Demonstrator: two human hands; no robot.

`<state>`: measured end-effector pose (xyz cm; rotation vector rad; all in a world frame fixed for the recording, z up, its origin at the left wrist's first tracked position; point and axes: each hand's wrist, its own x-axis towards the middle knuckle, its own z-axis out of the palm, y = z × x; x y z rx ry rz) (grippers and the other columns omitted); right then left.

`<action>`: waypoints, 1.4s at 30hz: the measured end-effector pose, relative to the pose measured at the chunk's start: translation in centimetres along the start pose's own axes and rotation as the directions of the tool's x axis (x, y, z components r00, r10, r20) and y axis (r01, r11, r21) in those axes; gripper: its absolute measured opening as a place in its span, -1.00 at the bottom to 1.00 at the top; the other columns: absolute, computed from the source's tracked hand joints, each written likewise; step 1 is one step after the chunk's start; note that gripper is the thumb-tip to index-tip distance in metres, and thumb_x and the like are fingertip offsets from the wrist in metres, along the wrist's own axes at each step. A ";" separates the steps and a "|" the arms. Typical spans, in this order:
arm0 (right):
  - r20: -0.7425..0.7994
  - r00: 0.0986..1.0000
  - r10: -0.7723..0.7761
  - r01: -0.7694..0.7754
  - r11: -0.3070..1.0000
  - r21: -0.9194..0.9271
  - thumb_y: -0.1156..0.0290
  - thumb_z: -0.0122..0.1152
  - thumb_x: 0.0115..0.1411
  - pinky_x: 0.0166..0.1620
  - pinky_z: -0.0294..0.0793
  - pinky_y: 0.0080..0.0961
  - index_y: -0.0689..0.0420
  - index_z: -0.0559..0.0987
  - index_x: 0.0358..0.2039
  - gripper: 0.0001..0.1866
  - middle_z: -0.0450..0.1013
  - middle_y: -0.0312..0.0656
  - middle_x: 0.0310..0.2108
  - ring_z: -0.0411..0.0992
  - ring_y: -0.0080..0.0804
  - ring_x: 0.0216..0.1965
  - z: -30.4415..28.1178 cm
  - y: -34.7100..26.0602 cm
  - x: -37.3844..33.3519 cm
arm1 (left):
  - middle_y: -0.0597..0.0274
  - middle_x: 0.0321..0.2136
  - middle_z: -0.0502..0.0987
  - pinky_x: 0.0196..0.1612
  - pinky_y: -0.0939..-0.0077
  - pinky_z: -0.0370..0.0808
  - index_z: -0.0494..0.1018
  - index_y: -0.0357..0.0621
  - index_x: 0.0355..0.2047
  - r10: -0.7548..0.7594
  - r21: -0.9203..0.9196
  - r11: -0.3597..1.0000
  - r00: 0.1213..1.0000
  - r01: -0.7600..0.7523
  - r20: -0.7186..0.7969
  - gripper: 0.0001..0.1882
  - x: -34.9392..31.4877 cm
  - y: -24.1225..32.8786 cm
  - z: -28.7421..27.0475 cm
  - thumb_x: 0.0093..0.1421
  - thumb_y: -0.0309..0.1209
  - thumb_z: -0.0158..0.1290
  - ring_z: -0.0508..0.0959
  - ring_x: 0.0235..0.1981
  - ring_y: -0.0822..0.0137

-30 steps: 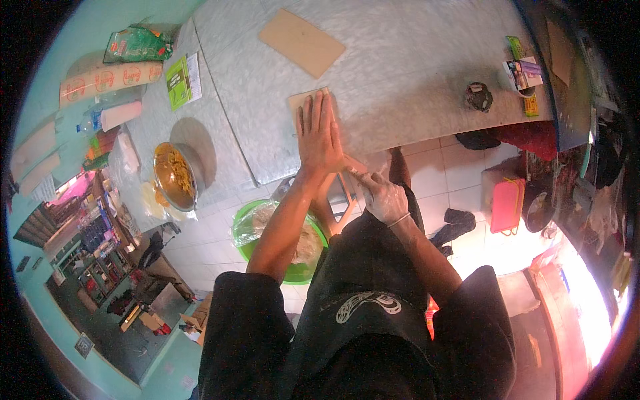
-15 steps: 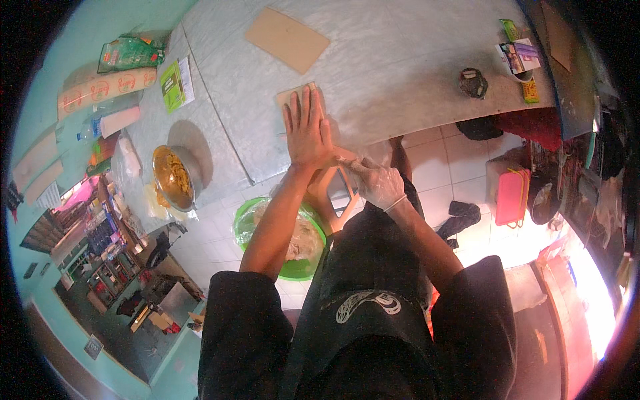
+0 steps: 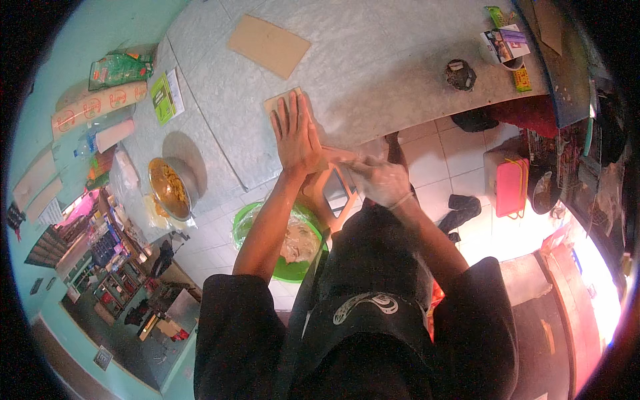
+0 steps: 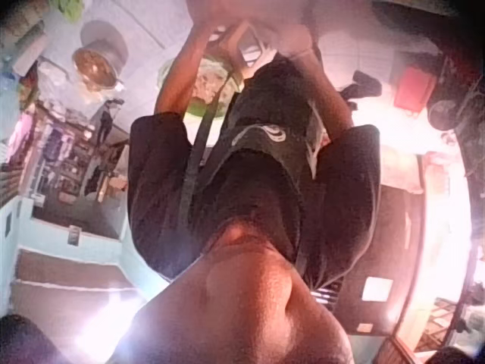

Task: The person folds flat cardboard sheets into small rectangular boxes on a cluttered table, then carries the stack to an outdoor cooking area and places them on a metal shelf. The person also briefly stirs a large pot of food with a ladle.

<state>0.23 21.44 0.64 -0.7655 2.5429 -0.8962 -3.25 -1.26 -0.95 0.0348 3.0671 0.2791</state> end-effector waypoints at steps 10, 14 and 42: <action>0.180 0.979 0.093 -0.089 0.996 -0.032 0.21 0.17 0.12 -0.28 0.59 -0.39 -0.47 0.43 0.16 -0.45 0.52 -0.25 -0.19 0.58 -0.29 -0.25 -0.8 -0.3 1.5 | 0.02 0.40 -0.06 0.40 -0.13 -0.25 -0.06 -0.16 0.39 -0.032 -0.039 0.999 0.999 0.031 -0.025 -0.37 0.1 -0.2 0.6 0.36 -0.20 -0.44 -0.10 0.41 -0.12; 0.053 0.988 0.144 -0.148 0.986 0.080 0.24 0.13 0.20 -0.37 0.59 -0.33 -0.42 0.50 0.10 -0.57 0.52 -0.34 -0.25 0.56 -0.29 -0.32 -1.3 0.8 -0.4 | 0.02 0.40 -0.04 0.39 -0.14 -0.23 -0.04 -0.16 0.39 -0.014 -0.079 0.997 0.999 0.010 -0.047 -0.38 0.2 0.3 -0.2 0.36 -0.24 -0.40 -0.09 0.41 -0.14; 0.042 0.979 0.201 -0.202 0.979 0.034 0.24 0.09 0.22 -0.42 0.60 -0.31 -0.39 0.45 0.15 -0.54 0.49 -0.18 -0.24 0.58 -0.19 -0.33 2.1 -2.6 -3.8 | 0.06 0.37 0.07 0.38 -0.18 -0.17 0.10 -0.20 0.34 0.271 -0.085 0.959 0.963 -0.269 0.008 -0.42 -2.4 0.6 -0.9 0.33 -0.30 -0.33 -0.01 0.39 -0.09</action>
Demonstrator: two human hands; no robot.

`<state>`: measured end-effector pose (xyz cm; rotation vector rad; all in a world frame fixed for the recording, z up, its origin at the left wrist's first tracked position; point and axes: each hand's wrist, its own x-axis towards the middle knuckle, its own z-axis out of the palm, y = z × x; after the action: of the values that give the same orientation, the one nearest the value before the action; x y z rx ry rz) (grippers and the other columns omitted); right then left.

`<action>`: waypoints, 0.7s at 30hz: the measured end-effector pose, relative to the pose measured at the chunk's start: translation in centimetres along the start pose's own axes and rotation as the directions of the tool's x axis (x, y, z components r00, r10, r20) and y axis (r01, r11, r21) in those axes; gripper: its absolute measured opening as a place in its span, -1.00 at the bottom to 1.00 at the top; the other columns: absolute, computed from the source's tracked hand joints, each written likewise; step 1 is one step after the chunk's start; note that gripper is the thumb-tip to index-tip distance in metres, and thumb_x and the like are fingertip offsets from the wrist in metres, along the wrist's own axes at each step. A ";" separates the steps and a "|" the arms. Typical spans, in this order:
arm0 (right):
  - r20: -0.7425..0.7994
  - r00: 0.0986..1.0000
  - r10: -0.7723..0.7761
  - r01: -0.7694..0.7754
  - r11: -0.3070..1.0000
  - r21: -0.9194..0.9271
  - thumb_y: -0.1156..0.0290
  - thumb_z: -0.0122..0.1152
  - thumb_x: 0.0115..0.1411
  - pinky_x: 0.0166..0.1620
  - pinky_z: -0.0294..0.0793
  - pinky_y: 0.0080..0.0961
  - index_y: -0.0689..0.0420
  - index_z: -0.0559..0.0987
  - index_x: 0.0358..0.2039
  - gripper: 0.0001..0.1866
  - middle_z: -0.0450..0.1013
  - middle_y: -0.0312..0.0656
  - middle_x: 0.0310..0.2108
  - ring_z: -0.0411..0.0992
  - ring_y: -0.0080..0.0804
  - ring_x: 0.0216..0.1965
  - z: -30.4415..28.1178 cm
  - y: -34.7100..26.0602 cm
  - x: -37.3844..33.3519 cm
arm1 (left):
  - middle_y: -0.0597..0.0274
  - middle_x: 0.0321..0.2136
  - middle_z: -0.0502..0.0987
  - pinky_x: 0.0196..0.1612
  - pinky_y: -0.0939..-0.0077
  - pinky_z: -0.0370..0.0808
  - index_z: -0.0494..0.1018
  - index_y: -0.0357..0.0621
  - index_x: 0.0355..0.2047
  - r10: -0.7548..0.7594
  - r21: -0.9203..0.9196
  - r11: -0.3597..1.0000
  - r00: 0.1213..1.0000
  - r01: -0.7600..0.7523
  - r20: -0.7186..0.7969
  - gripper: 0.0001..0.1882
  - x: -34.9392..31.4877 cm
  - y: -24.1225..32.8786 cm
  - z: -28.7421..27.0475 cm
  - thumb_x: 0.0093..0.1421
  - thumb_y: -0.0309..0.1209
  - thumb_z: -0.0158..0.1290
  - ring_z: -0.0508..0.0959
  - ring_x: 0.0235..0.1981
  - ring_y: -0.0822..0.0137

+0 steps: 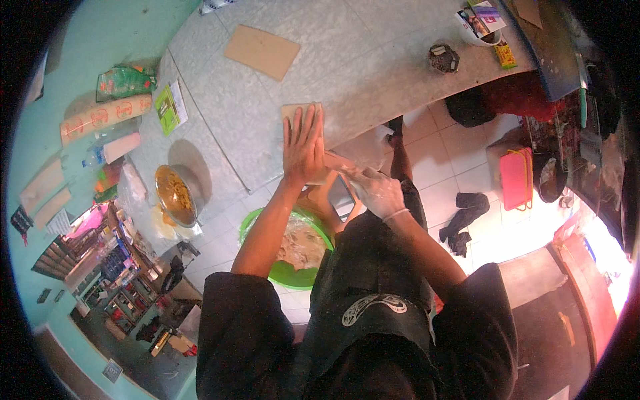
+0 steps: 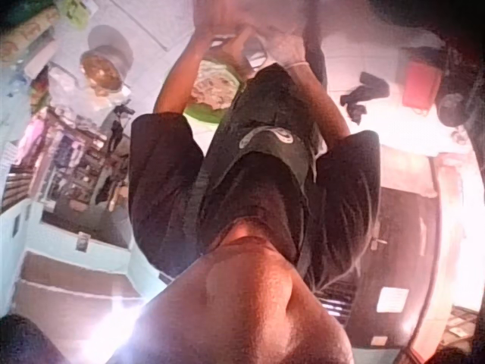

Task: The person folds flat cardboard sheets into small rectangular boxes on a cluttered table, then carries the stack to an outdoor cooking area and places them on a metal shelf. The person also briefly stirs a large pot of food with a ladle.

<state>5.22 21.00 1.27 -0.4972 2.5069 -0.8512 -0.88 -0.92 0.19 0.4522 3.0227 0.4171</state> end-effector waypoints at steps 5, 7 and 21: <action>-0.055 0.998 -0.029 0.029 1.000 -0.010 0.22 0.16 0.20 -0.40 0.59 -0.28 -0.38 0.51 0.10 -0.58 0.48 -0.23 -0.33 0.55 -0.20 -0.44 -0.4 -0.5 0.8 | 0.04 0.38 0.03 0.38 -0.17 -0.18 0.08 -0.19 0.35 0.010 -0.005 1.000 1.000 -0.010 0.022 -0.42 0.2 -0.1 0.4 0.34 -0.31 -0.34 -0.03 0.40 -0.10; -0.061 0.998 -0.022 0.019 0.999 -0.044 0.20 0.18 0.19 -0.42 0.58 -0.30 -0.40 0.53 0.09 -0.58 0.49 -0.26 -0.35 0.54 -0.25 -0.46 0.3 -1.6 2.8 | 0.02 0.38 0.03 0.38 -0.17 -0.19 0.08 -0.19 0.35 0.016 -0.025 1.000 1.000 -0.017 -0.017 -0.42 0.3 -0.2 0.2 0.33 -0.32 -0.33 -0.03 0.40 -0.11; -0.008 0.999 0.035 -0.035 0.999 -0.038 0.24 0.08 0.20 -0.41 0.59 -0.30 -0.50 0.43 0.16 -0.50 0.51 -0.23 -0.31 0.57 -0.19 -0.39 -2.6 1.8 2.0 | 0.02 0.39 0.01 0.38 -0.18 -0.21 0.05 -0.21 0.36 -0.006 -0.011 1.000 1.000 0.006 -0.009 -0.42 0.5 -0.5 0.3 0.34 -0.33 -0.33 -0.06 0.40 -0.12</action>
<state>1.89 22.66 1.38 -0.4619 2.5353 -0.7953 -1.48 -1.10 -0.27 0.4420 3.0278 0.4356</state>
